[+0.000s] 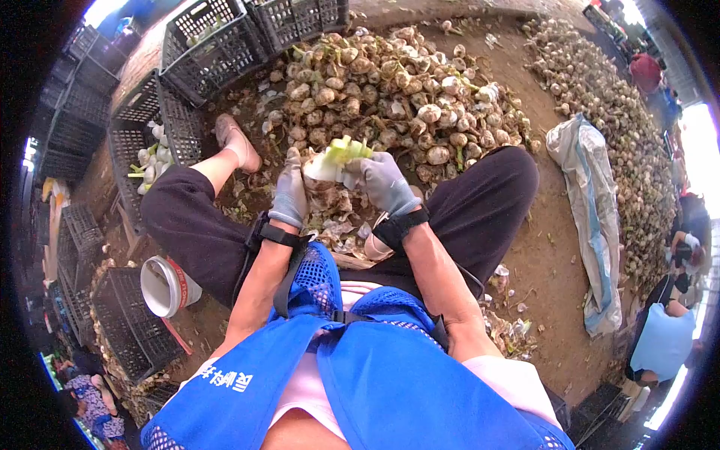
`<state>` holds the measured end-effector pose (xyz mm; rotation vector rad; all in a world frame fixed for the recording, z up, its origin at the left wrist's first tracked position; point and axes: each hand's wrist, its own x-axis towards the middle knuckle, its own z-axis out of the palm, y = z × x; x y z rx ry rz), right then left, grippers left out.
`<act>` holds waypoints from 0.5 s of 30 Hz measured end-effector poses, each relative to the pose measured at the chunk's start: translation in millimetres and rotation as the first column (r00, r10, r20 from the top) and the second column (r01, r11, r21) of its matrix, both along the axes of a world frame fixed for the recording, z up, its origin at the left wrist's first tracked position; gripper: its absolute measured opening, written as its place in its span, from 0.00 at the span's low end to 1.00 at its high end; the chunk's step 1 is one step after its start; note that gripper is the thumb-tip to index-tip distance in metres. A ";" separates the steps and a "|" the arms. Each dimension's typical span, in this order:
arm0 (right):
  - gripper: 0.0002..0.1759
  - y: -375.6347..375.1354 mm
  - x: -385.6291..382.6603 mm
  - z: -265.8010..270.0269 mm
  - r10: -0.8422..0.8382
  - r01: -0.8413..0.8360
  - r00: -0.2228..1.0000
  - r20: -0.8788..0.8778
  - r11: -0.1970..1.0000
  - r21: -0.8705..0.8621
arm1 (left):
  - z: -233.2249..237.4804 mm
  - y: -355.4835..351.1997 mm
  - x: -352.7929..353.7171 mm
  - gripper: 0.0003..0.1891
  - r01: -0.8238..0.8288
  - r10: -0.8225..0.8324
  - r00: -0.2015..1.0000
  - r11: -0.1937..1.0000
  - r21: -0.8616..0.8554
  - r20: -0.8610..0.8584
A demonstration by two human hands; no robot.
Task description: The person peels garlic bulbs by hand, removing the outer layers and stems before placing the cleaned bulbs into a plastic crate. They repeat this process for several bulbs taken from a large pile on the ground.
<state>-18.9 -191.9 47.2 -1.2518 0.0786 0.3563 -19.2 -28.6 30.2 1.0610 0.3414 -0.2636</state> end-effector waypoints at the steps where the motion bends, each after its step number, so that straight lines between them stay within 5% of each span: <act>1: 0.07 -2.1 0.3 0.0 -0.031 0.031 0.999 0.014 0.999 0.039 | 5.1 0.8 -1.1 0.21 -0.023 0.017 0.993 0.999 0.044 0.121; 3: 0.08 11.9 -1.3 -6.5 -0.127 0.121 0.990 -0.056 0.988 -0.099 | -0.3 -4.3 1.3 0.17 -0.044 0.021 0.971 0.995 0.089 0.238; 5: 0.08 13.5 -3.6 -3.1 -0.134 0.131 0.991 -0.008 0.978 -0.163 | -24.0 -13.8 2.1 0.16 -0.262 -0.160 0.748 0.820 0.509 0.644; 6: 0.08 12.2 -3.5 1.3 -0.117 0.115 0.993 -0.009 0.987 -0.117 | -11.4 -13.4 -4.1 0.19 -0.066 -0.104 0.860 0.948 0.312 0.500; 7: 0.08 8.5 -4.8 3.5 -0.106 0.105 0.994 -0.011 0.992 -0.072 | -9.3 -11.6 -2.2 0.19 -0.060 -0.110 0.863 0.947 0.317 0.493; 9: 0.09 3.6 -7.7 2.1 -0.089 0.089 0.994 -0.057 0.996 -0.001 | -4.1 -7.5 5.7 0.24 -0.436 -0.266 0.701 0.574 0.693 0.662; 10: 0.08 5.3 -9.5 3.8 -0.093 0.091 0.993 -0.073 0.996 -0.023 | 4.0 -5.6 6.1 0.26 -0.526 -0.266 0.672 0.486 0.698 0.691; 11: 0.08 7.3 -10.6 3.9 -0.094 0.090 0.992 -0.089 0.995 -0.045 | 7.3 -2.8 5.7 0.26 -0.522 -0.270 0.674 0.484 0.702 0.687; 13: 0.10 8.3 -9.4 -0.5 -0.086 0.083 0.996 -0.035 0.993 -0.080 | 8.5 2.4 3.0 0.25 -0.447 -0.409 0.745 0.281 0.849 0.527; 15: 0.11 8.2 -10.3 1.1 -0.020 0.020 1.000 0.001 0.982 -0.186 | -6.2 1.9 3.9 0.23 -0.416 -0.383 0.757 0.344 0.842 0.530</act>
